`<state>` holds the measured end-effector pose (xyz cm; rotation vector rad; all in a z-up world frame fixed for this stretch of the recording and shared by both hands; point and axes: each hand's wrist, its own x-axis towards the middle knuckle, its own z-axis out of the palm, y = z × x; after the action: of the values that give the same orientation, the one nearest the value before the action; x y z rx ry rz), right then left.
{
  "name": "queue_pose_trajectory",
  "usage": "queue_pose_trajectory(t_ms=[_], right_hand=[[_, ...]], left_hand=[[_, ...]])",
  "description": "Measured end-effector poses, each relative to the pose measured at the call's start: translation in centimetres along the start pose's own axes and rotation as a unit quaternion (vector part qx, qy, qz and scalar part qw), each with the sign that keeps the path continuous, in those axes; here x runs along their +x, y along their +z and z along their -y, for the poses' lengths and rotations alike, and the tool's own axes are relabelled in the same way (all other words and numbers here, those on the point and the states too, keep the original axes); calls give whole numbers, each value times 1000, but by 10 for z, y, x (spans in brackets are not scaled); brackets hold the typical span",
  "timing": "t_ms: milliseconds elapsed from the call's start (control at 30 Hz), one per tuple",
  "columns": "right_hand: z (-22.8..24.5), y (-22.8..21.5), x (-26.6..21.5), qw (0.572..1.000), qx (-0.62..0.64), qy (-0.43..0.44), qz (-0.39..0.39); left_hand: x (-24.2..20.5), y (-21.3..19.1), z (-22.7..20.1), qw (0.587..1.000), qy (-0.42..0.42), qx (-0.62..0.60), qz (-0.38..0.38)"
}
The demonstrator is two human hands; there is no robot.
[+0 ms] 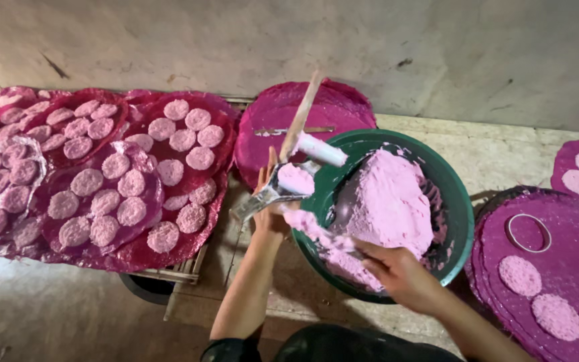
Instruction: The person scoops pink paste from a green basin and uses a manual press tool to form round discs on a pink glittery mat. The discs are arranged in rows on the mat as the person repeatedly fills the press and releases the shaped pieces.
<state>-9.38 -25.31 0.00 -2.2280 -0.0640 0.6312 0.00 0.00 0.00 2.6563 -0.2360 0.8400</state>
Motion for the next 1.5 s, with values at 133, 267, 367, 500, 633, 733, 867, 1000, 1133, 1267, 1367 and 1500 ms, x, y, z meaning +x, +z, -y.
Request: queue_pose_trajectory(t_ms=[133,267,367,500,633,733,867,1000,1133,1267,1367,1500], right_hand=[[-10,-20,11,979,49,-121,-157],[-8,-4,27,958,-1,-209,-194],[-5,3,21,950,-38,-253,-180],[34,-53,-9,976,-178,-17,-126],[94,-117,-27,943,-333,-16,17],[117,-105,-15,927,-371,-26,38],[108,-45,-7,783,-597,-173,19],[116,-38,-43,682,-663,-308,-1],[155,-90,-85,735,-642,-220,-14],[168,-90,-73,747,-624,-229,-34],[153,-52,-39,646,-735,-204,37],[132,-28,-23,741,-627,-242,17]], left_hand=[[-2,1,-4,995,-17,-65,69],[-6,12,-9,993,-25,-92,69],[-6,22,4,996,-8,-64,66],[-7,23,19,991,-50,-85,87],[-19,19,7,935,-94,-98,327],[-25,28,-10,981,145,-27,124],[-49,44,-10,953,269,-106,94],[-74,37,6,922,145,-249,258],[-57,21,29,920,33,-300,249],[-43,25,27,943,267,-147,134],[-51,36,9,958,240,-62,147],[-55,28,-6,956,163,-194,150]])
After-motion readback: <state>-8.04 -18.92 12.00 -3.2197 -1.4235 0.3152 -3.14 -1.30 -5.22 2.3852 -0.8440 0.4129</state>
